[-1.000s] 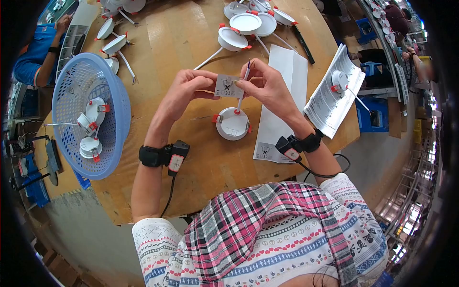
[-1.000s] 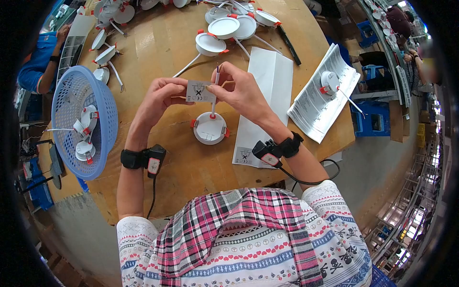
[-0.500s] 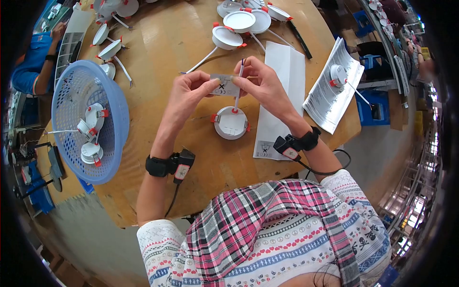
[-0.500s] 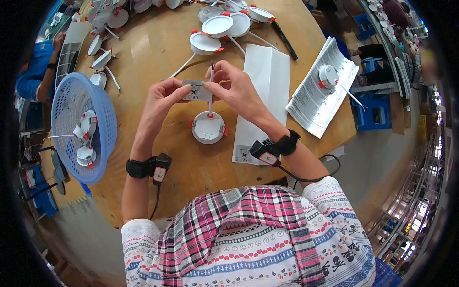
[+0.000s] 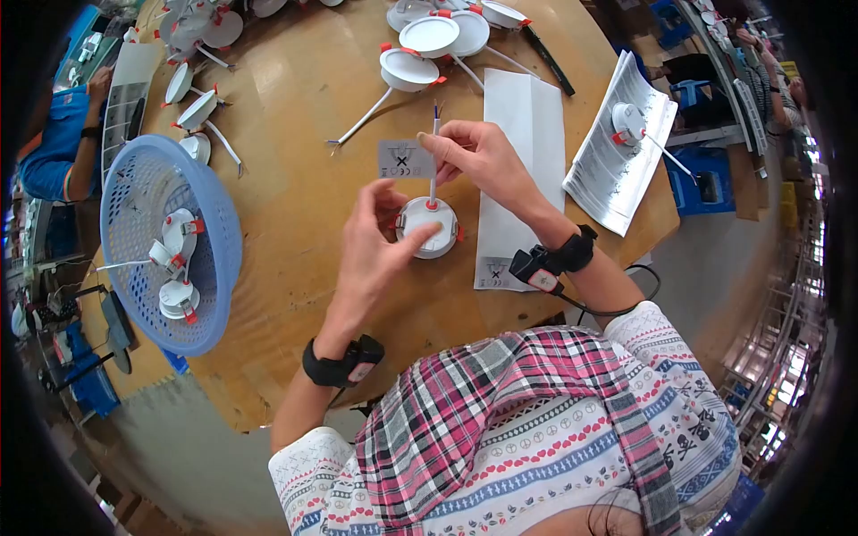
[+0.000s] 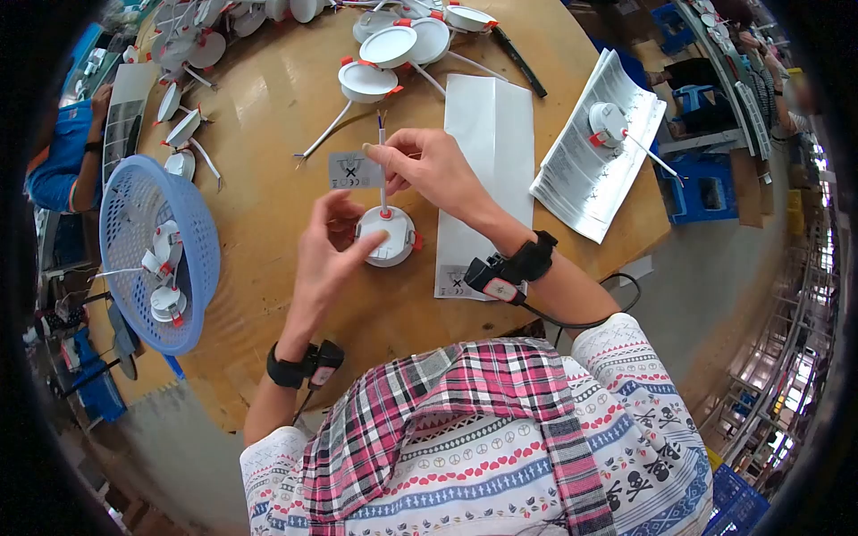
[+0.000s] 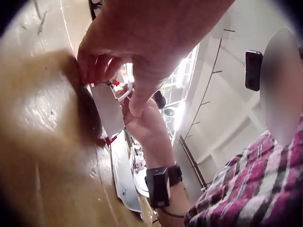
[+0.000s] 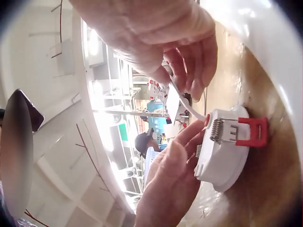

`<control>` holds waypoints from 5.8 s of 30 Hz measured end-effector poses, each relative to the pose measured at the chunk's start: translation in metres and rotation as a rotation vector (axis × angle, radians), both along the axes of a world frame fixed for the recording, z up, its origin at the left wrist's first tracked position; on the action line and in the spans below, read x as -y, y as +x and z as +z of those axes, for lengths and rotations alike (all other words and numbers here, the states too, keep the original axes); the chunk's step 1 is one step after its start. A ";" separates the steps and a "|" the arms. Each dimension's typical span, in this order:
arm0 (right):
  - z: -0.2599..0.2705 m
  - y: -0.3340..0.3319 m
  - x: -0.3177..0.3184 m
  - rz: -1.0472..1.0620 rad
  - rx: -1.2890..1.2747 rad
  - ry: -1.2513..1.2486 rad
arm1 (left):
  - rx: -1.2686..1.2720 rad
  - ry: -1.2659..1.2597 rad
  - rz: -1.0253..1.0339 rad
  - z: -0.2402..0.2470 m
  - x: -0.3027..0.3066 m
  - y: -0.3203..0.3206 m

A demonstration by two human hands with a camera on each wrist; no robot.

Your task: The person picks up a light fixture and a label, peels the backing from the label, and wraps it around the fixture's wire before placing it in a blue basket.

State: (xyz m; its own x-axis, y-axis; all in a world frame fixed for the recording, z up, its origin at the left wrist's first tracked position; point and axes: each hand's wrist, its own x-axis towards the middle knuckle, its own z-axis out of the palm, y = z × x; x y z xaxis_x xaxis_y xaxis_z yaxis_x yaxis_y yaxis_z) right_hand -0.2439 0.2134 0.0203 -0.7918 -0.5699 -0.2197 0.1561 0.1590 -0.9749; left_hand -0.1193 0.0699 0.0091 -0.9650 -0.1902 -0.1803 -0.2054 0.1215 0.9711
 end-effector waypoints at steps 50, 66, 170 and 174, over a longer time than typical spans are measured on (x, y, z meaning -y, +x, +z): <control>-0.003 0.008 -0.007 0.107 -0.141 0.068 | -0.136 -0.531 -0.077 -0.007 -0.012 0.007; -0.009 0.000 -0.005 -0.042 -0.078 -0.017 | -0.129 -0.548 -0.094 -0.005 -0.012 0.007; -0.003 -0.019 -0.017 0.225 0.129 -0.296 | 0.162 1.157 -0.129 0.013 -0.015 0.016; -0.002 -0.018 -0.016 0.290 0.182 -0.341 | 0.158 1.144 -0.050 0.010 -0.015 0.016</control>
